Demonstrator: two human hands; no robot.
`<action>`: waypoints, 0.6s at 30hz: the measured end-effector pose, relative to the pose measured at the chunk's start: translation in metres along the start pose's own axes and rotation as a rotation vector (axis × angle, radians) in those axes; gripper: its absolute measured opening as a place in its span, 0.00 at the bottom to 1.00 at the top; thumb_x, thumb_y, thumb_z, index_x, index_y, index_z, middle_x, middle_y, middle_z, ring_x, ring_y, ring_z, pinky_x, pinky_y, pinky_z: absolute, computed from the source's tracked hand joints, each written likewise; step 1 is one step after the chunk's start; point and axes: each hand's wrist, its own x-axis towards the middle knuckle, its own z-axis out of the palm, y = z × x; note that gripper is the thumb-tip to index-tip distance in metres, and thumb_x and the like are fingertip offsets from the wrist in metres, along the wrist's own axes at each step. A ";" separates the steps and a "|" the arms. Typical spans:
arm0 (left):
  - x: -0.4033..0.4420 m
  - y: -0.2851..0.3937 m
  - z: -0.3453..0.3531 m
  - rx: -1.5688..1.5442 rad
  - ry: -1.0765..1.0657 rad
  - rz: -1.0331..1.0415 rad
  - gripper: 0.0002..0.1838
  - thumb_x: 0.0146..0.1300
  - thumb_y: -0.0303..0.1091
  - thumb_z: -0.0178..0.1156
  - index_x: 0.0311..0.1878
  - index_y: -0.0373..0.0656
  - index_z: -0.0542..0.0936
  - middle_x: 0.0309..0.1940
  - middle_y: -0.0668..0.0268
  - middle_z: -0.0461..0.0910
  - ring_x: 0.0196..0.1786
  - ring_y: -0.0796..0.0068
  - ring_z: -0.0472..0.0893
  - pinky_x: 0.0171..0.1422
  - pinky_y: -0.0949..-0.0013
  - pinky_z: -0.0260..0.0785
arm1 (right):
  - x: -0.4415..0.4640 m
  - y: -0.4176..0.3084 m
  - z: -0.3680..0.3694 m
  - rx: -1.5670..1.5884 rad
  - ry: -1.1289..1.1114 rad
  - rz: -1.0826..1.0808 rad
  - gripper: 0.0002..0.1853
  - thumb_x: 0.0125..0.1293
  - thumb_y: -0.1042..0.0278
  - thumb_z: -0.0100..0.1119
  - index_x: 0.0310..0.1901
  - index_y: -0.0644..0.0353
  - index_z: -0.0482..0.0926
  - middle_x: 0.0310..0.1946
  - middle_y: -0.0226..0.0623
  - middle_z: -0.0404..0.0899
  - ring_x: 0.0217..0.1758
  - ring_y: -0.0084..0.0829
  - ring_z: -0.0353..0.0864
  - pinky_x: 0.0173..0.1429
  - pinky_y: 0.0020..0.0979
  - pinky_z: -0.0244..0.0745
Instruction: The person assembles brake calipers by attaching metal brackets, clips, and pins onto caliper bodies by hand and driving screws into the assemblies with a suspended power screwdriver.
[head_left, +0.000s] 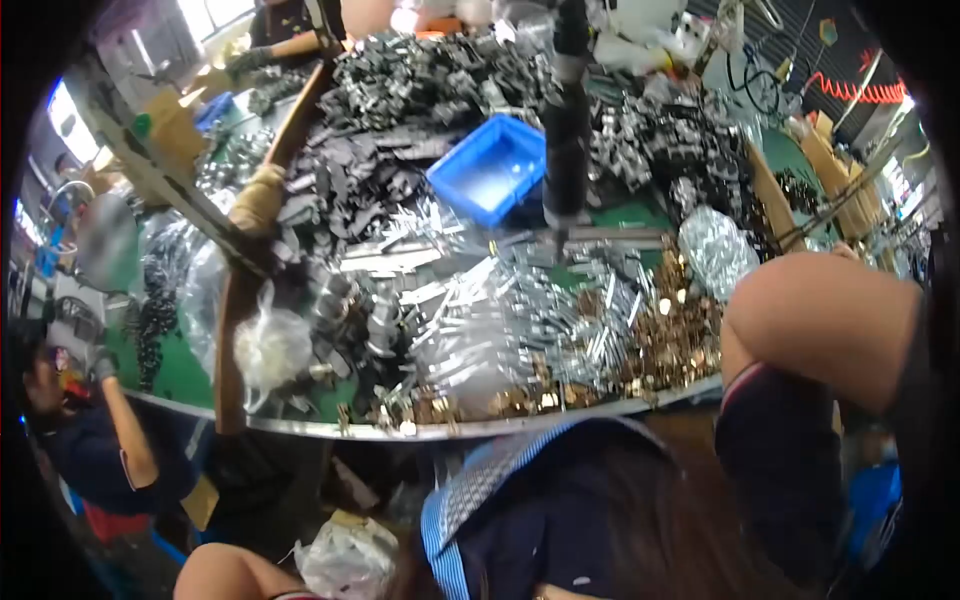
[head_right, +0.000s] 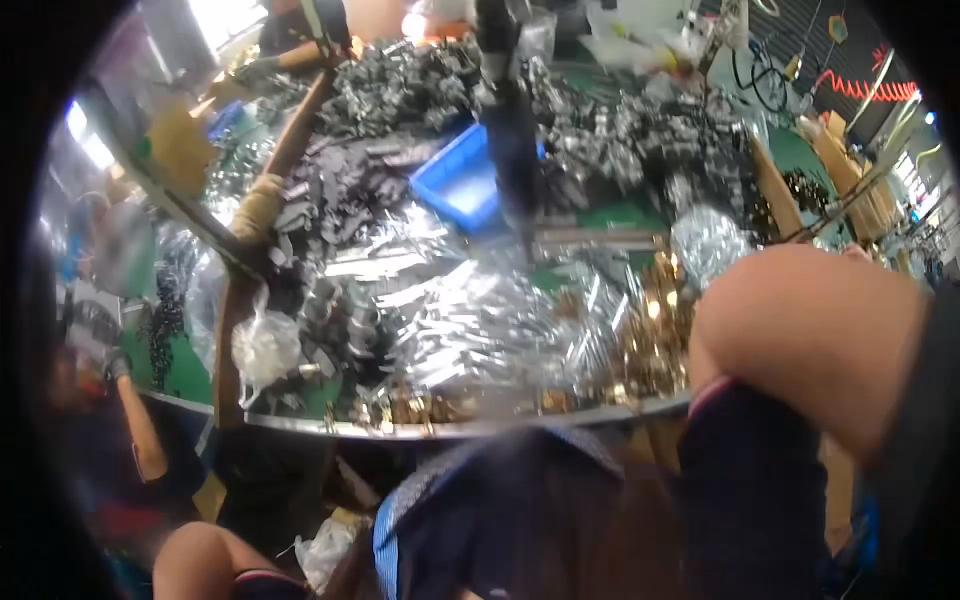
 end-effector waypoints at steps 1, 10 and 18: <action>0.002 0.002 -0.002 -0.016 0.099 0.040 0.15 0.61 0.29 0.49 0.46 0.27 0.70 0.38 0.51 0.75 0.42 0.58 0.77 0.49 0.67 0.72 | -0.010 -0.001 -0.001 0.041 0.001 0.022 0.28 0.66 0.48 0.39 0.47 0.71 0.72 0.42 0.46 0.75 0.47 0.36 0.76 0.55 0.36 0.69; -0.058 0.067 0.107 -0.412 -0.673 -0.393 0.12 0.53 0.29 0.63 0.41 0.39 0.77 0.36 0.62 0.73 0.39 0.69 0.76 0.45 0.69 0.70 | -0.145 -0.007 0.048 0.291 -0.368 0.706 0.23 0.67 0.54 0.46 0.46 0.71 0.73 0.41 0.45 0.76 0.46 0.34 0.77 0.55 0.34 0.70; -0.095 0.118 0.193 -0.191 -0.752 -0.116 0.28 0.51 0.39 0.66 0.54 0.36 0.72 0.41 0.51 0.69 0.43 0.49 0.73 0.48 0.56 0.68 | -0.208 0.002 0.108 0.378 -0.980 0.766 0.12 0.61 0.63 0.61 0.42 0.61 0.80 0.36 0.40 0.81 0.42 0.33 0.81 0.47 0.30 0.75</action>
